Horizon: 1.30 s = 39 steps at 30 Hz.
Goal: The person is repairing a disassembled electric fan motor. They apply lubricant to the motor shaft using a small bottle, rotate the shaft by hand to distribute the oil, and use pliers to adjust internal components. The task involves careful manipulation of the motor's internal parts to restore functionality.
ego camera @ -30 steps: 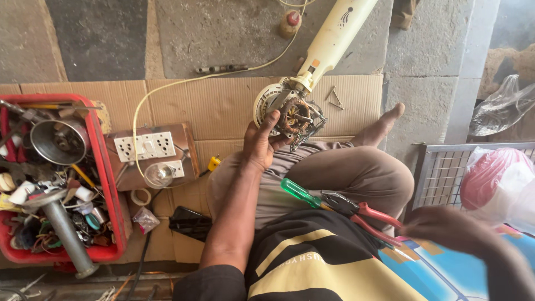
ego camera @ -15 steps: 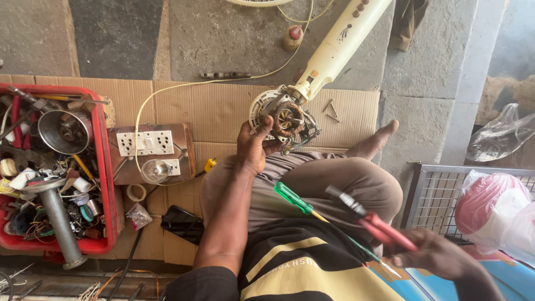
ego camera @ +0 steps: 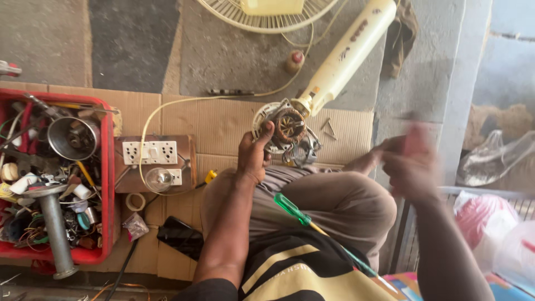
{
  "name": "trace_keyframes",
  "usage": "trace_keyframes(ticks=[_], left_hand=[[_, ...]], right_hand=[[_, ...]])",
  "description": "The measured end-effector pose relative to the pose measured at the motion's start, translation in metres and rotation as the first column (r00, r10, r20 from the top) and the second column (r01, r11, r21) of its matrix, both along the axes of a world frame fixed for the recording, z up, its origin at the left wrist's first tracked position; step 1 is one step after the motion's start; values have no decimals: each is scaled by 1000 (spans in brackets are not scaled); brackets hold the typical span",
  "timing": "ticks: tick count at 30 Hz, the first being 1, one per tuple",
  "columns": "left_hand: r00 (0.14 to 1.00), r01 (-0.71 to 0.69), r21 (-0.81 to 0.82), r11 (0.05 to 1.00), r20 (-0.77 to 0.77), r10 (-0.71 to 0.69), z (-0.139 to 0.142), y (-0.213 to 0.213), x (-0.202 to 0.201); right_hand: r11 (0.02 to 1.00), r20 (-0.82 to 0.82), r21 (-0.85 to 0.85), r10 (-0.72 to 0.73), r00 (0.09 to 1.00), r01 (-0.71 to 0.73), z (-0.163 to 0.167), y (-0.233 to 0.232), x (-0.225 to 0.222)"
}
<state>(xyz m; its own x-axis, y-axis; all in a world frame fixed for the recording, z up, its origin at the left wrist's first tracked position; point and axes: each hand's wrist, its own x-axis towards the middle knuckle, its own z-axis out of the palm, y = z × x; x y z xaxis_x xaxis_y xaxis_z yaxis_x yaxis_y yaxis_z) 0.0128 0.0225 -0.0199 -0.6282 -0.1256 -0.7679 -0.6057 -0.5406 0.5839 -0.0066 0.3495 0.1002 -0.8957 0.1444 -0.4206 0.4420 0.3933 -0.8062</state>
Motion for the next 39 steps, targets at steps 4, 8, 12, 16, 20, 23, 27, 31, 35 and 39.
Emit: trace_keyframes(ticks=[4,8,12,16,20,23,27,31,35,39], left_hand=[[999,-26,25,999,19,25,6,1,-5],[999,-36,22,999,23,36,2,2,-2],[997,-35,-19,999,62,36,-1,0,1],[998,-41,27,999,49,40,-3,-2,1],[996,-60,-13,998,71,61,-7,-2,1],[1000,-31,98,995,6,30,-4,-4,2],[986,53,251,967,-165,-11,11,-3,-5],[980,119,349,929,-191,-54,28,-4,-17],[999,-46,210,977,38,39,43,-13,-12],[997,-72,220,973,23,69,51,-16,-11]], right_hand=[[822,164,450,307,937,-348,-39,-50,-36],[925,431,298,91,898,-236,-49,-86,-37],[890,372,307,214,903,-338,-48,-103,-38],[679,311,444,495,811,-585,-40,-107,-36],[898,459,230,238,856,-374,-48,-110,-35],[815,391,271,392,832,-512,-60,-96,-28],[767,42,339,566,823,-544,-38,-40,-8],[870,140,307,360,922,-386,-8,-35,0],[902,167,285,286,943,-324,-51,-107,-33],[917,141,293,240,961,-272,-84,-139,-43]])
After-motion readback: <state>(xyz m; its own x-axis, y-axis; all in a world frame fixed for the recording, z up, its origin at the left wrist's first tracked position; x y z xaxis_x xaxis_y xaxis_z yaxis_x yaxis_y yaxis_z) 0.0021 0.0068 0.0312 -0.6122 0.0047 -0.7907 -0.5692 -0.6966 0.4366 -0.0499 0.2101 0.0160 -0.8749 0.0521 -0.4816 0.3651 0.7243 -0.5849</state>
